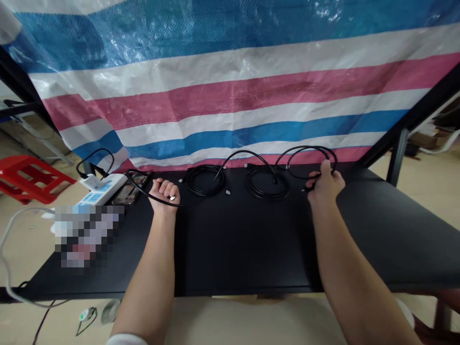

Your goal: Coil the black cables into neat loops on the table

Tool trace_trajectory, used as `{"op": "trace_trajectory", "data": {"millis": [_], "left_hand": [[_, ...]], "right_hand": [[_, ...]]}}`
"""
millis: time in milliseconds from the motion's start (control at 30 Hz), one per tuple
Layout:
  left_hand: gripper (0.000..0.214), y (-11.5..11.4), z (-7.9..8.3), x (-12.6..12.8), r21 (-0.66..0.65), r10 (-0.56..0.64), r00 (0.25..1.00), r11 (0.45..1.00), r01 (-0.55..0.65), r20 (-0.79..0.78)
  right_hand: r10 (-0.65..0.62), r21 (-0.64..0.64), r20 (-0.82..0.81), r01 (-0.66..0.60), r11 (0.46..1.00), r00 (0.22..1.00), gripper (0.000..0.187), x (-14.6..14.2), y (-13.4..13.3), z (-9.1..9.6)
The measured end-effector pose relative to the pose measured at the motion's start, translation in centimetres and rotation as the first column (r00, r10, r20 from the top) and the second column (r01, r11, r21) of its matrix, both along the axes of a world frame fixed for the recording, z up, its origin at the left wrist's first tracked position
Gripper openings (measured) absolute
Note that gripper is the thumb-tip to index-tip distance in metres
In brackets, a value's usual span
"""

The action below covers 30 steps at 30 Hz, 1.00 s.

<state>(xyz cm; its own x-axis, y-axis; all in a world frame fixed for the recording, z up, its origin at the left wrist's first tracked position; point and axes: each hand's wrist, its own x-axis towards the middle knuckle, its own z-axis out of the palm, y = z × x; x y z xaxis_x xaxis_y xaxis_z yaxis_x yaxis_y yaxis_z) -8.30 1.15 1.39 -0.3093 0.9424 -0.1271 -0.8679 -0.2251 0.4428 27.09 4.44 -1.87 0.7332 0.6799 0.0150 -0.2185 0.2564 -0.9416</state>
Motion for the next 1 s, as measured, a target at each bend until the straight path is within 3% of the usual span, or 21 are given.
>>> {"op": "trace_trajectory", "data": {"millis": [100,200,300,400,600,867,933,1000], "left_hand": [[0.043,0.0,-0.1,0.6,-0.022,-0.051,0.997,0.999,0.050,-0.058],[0.043,0.1,-0.2,1.7,-0.073,-0.099,0.991,0.993,0.093,-0.092],[0.040,0.2,-0.5,3.0,-0.096,-0.161,0.979,0.984,0.150,-0.124],[0.039,0.0,-0.8,4.4,-0.120,-0.212,0.967,0.973,0.195,-0.145],[0.038,-0.2,-0.9,5.7,-0.169,-0.231,0.955,0.965,0.201,-0.188],[0.040,0.0,-1.0,5.8,-0.192,-0.191,0.949,0.971,0.144,-0.251],[0.040,0.2,-1.2,5.9,-0.202,-0.172,0.944,0.972,0.117,-0.282],[0.040,0.5,-1.5,5.9,-0.204,-0.145,0.937,0.976,0.081,-0.319]], "right_hand": [[0.065,0.040,-0.064,-0.063,0.997,0.996,0.027,-0.7,-0.2,0.3],[0.259,0.118,-0.077,-0.249,0.961,0.963,0.029,-1.4,-0.4,0.5],[0.411,0.173,-0.036,-0.400,0.900,0.911,0.031,-2.3,-0.8,0.5],[0.457,0.174,0.077,-0.463,0.869,0.886,0.028,-3.7,-1.1,0.4],[0.413,-0.076,0.465,-0.429,0.900,0.783,0.030,-5.9,-1.1,-0.2],[0.463,-0.298,0.645,-0.358,0.885,0.608,0.028,-6.1,-1.1,-0.8],[0.453,-0.290,0.649,-0.351,0.890,0.612,0.037,-6.1,-1.1,-0.9],[0.411,-0.233,0.616,-0.344,0.910,0.672,0.045,-6.2,-1.0,-1.0]]}}
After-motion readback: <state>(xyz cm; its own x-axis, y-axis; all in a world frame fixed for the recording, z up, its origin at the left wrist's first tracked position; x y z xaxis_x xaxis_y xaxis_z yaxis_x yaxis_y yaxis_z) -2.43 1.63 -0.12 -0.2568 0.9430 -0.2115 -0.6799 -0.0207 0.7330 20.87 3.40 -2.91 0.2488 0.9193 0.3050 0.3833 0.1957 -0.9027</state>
